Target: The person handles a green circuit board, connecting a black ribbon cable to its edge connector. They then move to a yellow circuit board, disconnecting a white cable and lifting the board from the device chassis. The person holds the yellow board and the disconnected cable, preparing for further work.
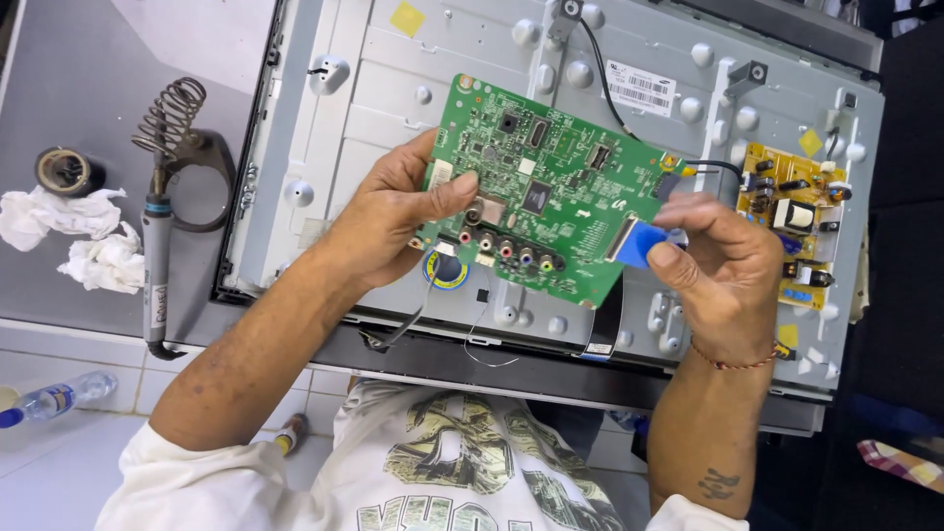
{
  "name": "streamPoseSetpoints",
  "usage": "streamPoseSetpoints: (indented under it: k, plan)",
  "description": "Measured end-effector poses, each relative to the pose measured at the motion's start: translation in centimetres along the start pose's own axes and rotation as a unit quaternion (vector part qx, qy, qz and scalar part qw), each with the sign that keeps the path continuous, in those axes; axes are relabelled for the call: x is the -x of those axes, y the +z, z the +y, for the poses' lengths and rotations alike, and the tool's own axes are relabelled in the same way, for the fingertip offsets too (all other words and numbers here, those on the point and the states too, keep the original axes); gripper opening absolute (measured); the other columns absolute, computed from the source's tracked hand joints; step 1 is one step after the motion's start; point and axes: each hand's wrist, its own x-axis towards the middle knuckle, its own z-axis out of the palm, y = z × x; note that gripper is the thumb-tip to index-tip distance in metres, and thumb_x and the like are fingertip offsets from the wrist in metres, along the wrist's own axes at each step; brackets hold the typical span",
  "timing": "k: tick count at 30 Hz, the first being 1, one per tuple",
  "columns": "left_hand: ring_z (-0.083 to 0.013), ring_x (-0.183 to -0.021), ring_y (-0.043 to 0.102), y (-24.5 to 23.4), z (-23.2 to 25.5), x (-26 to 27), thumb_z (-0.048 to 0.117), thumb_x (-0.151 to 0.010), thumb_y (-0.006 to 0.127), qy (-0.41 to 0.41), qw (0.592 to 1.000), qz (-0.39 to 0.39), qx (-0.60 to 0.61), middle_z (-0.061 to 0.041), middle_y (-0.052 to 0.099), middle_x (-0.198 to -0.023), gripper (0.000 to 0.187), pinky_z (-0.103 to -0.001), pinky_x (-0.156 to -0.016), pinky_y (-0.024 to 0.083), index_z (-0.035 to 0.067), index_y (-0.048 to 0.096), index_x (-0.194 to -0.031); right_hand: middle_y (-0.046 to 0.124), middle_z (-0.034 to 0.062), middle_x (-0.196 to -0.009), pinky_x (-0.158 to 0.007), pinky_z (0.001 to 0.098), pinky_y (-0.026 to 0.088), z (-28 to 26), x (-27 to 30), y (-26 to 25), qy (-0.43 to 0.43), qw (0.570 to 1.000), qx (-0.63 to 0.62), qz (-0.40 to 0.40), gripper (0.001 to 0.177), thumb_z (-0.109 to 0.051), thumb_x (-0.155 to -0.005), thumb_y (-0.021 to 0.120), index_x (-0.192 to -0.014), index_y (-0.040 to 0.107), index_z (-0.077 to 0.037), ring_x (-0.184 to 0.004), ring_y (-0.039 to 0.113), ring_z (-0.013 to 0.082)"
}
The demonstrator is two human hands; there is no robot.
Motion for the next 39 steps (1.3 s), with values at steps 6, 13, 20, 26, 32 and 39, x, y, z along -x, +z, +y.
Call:
streamPoseSetpoints:
  k: [6,13,20,26,32,39]
  plan:
    - [-0.0171,-0.083,0.066,-0.1,0.3,0.8,0.010,-0.090,0.069,0.010,0.999,0.022,0.035,-0.007,0.071,-0.103,0.033,-0.032,-0.069,0.056,0.005,0.060,-0.122,0.066,0.0115,-0.103,-0.119,0.0490,0.047,-2.0,-1.0,-0.6,-0.076,0.990,0.060,-0.098,0.023,-0.017,-0.086,0.072,-0.102,0.064,-0.003,-0.108,0.065,0.0276]
    - [-0.0138,-0.081,0.065,-1.8,2.0,1.6,0.009,-0.089,0.069,0.051,0.992,0.110,-0.032,-0.003,0.071,-0.098,0.031,-0.027,-0.068,0.053,0.007,0.064,-0.119,0.067,0.0160,-0.109,-0.108,0.0400,0.052,-2.2,-3.8,1.1,-0.095,0.985,0.064,-0.132,0.020,-0.013,-0.091,0.070,-0.104,0.064,0.001,-0.111,0.065,0.0283]
    - [-0.0108,-0.086,0.063,-3.0,2.7,1.9,0.012,-0.087,0.070,0.044,0.977,0.187,-0.087,0.003,0.070,-0.098,0.030,-0.028,-0.073,0.053,0.014,0.066,-0.118,0.071,0.0019,-0.095,-0.079,0.0251,0.050,-2.9,-7.8,3.9,0.027,0.960,0.158,-0.231,0.022,-0.020,-0.088,0.074,-0.105,0.071,-0.007,-0.085,0.062,0.0100]
    - [-0.0133,-0.080,0.068,-2.9,1.6,2.1,0.010,-0.089,0.069,0.084,0.978,0.182,-0.060,-0.003,0.071,-0.091,0.021,-0.028,-0.074,0.057,0.009,0.066,-0.110,0.070,0.0047,-0.081,-0.079,0.0294,0.049,-1.4,-7.7,5.5,0.029,0.961,0.156,-0.224,0.013,-0.012,-0.087,0.077,-0.096,0.072,-0.005,-0.079,0.060,0.0111]
    - [-0.0158,-0.069,0.072,-2.9,1.6,1.8,0.008,-0.086,0.071,0.119,0.976,0.183,-0.022,-0.008,0.071,-0.078,0.014,-0.029,-0.063,0.062,0.006,0.068,-0.100,0.070,0.0132,-0.082,-0.088,0.0367,0.049,-0.6,-8.1,5.7,0.011,0.978,0.075,-0.194,0.018,-0.006,-0.087,0.077,-0.102,0.071,0.001,-0.082,0.061,0.0169]
    - [-0.0123,-0.073,0.070,-2.6,1.0,2.1,0.006,-0.085,0.072,0.145,0.973,0.173,-0.056,-0.008,0.071,-0.081,0.015,-0.027,-0.071,0.060,0.006,0.069,-0.100,0.067,0.0123,-0.086,-0.081,0.0273,0.053,0.0,-7.9,5.8,0.023,0.990,-0.034,-0.134,0.023,-0.002,-0.089,0.075,-0.109,0.067,0.007,-0.083,0.059,0.0109]
